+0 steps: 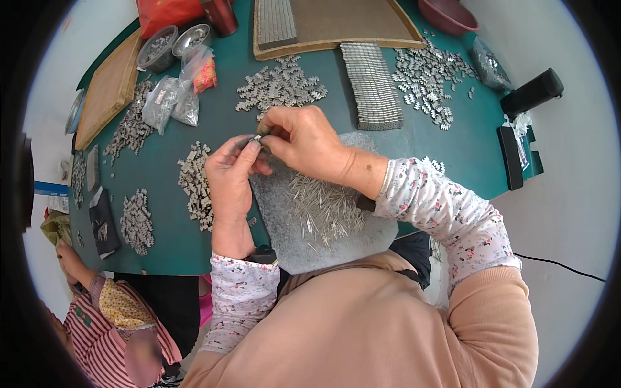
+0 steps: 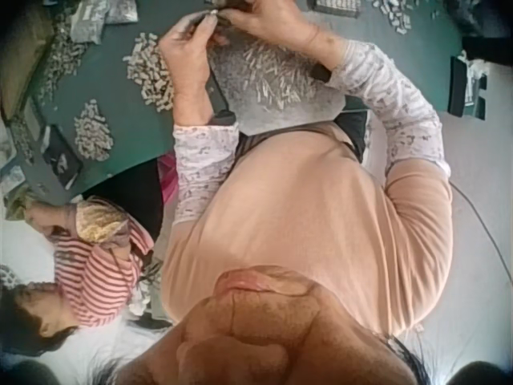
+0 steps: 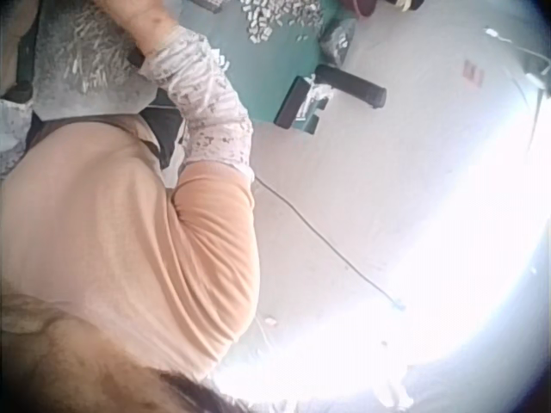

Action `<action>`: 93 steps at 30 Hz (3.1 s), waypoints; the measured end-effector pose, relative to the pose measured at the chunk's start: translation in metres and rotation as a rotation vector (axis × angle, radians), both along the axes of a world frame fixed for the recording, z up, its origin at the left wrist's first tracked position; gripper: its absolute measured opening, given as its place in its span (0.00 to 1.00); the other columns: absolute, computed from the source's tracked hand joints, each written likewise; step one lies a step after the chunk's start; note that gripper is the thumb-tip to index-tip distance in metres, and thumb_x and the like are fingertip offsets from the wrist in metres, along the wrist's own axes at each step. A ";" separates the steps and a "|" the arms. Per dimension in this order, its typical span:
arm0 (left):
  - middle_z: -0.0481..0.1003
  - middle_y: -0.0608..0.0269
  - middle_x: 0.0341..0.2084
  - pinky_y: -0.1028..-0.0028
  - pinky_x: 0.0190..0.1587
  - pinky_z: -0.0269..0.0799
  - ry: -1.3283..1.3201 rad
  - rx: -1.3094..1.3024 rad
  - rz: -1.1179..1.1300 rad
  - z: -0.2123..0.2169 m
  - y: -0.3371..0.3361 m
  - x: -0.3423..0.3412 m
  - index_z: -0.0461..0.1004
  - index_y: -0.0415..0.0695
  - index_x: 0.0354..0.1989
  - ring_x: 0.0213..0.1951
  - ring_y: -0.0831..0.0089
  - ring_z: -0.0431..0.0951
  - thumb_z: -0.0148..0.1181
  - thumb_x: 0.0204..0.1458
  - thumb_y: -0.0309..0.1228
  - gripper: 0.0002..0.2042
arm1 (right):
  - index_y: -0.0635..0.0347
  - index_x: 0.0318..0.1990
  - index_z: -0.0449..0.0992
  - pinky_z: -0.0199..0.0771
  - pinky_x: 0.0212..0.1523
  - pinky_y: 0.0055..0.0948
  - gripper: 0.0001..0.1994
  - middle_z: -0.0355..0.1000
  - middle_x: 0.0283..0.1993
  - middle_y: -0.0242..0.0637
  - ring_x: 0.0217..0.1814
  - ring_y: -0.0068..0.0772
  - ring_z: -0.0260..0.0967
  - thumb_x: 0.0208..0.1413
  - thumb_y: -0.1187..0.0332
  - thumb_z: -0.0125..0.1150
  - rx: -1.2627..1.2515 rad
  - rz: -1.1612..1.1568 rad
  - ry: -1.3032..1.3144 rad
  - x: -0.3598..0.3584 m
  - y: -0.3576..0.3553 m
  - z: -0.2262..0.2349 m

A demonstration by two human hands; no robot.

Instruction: The person is sorting and arranging small metal or plastic parts on a table, possibly for manufacturing or quality control.

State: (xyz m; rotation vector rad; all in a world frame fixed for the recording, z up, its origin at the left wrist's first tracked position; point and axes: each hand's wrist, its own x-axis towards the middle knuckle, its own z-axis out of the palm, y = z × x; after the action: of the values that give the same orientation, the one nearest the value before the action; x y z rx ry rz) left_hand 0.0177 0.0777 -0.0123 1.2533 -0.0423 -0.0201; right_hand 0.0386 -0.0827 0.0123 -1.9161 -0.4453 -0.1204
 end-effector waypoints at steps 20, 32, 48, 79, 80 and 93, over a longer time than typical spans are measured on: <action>0.78 0.55 0.25 0.73 0.25 0.78 0.089 -0.170 0.104 0.002 0.018 0.004 0.75 0.35 0.36 0.21 0.71 0.78 0.60 0.56 0.26 0.06 | 0.64 0.31 0.73 0.74 0.37 0.38 0.06 0.70 0.34 0.43 0.39 0.44 0.72 0.47 0.72 0.61 -0.803 0.143 -0.449 0.039 -0.002 -0.014; 0.78 0.55 0.25 0.73 0.26 0.79 0.164 -0.210 -0.040 0.001 0.010 0.004 0.77 0.33 0.38 0.23 0.70 0.79 0.60 0.55 0.26 0.08 | 0.64 0.31 0.77 0.76 0.38 0.38 0.05 0.73 0.33 0.43 0.36 0.46 0.74 0.49 0.72 0.59 -0.678 0.017 -0.246 -0.001 -0.060 0.008; 0.77 0.57 0.26 0.74 0.26 0.77 0.104 -0.002 -0.089 -0.006 -0.003 -0.001 0.76 0.34 0.39 0.23 0.73 0.78 0.62 0.54 0.26 0.08 | 0.68 0.34 0.76 0.76 0.36 0.37 0.08 0.75 0.30 0.47 0.33 0.46 0.76 0.46 0.74 0.61 -0.346 0.034 -0.056 -0.003 -0.041 -0.001; 0.77 0.60 0.24 0.78 0.24 0.75 0.106 0.016 -0.268 0.000 -0.013 -0.009 0.78 0.34 0.37 0.21 0.77 0.76 0.61 0.53 0.22 0.06 | 0.69 0.34 0.76 0.74 0.31 0.28 0.07 0.76 0.27 0.42 0.28 0.28 0.75 0.48 0.75 0.62 -0.029 0.000 0.168 -0.030 -0.043 0.008; 0.77 0.60 0.24 0.78 0.24 0.75 0.110 0.028 -0.264 0.000 -0.012 -0.009 0.78 0.34 0.37 0.21 0.76 0.76 0.61 0.53 0.23 0.06 | 0.68 0.35 0.78 0.74 0.31 0.28 0.06 0.77 0.28 0.42 0.29 0.28 0.75 0.49 0.75 0.63 -0.070 0.053 0.148 -0.025 -0.047 0.010; 0.79 0.49 0.29 0.73 0.26 0.77 0.103 -0.113 -0.009 0.000 0.007 0.002 0.76 0.34 0.39 0.23 0.69 0.80 0.59 0.56 0.28 0.08 | 0.62 0.34 0.76 0.75 0.43 0.39 0.08 0.74 0.36 0.45 0.41 0.46 0.74 0.44 0.73 0.62 -0.893 0.000 -0.232 0.019 -0.032 -0.009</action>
State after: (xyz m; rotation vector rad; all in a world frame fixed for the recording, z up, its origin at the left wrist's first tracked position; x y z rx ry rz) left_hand 0.0199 0.0844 -0.0121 1.1375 0.0398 -0.0884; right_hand 0.0571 -0.1146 0.0035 -2.7919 -0.7352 -0.1610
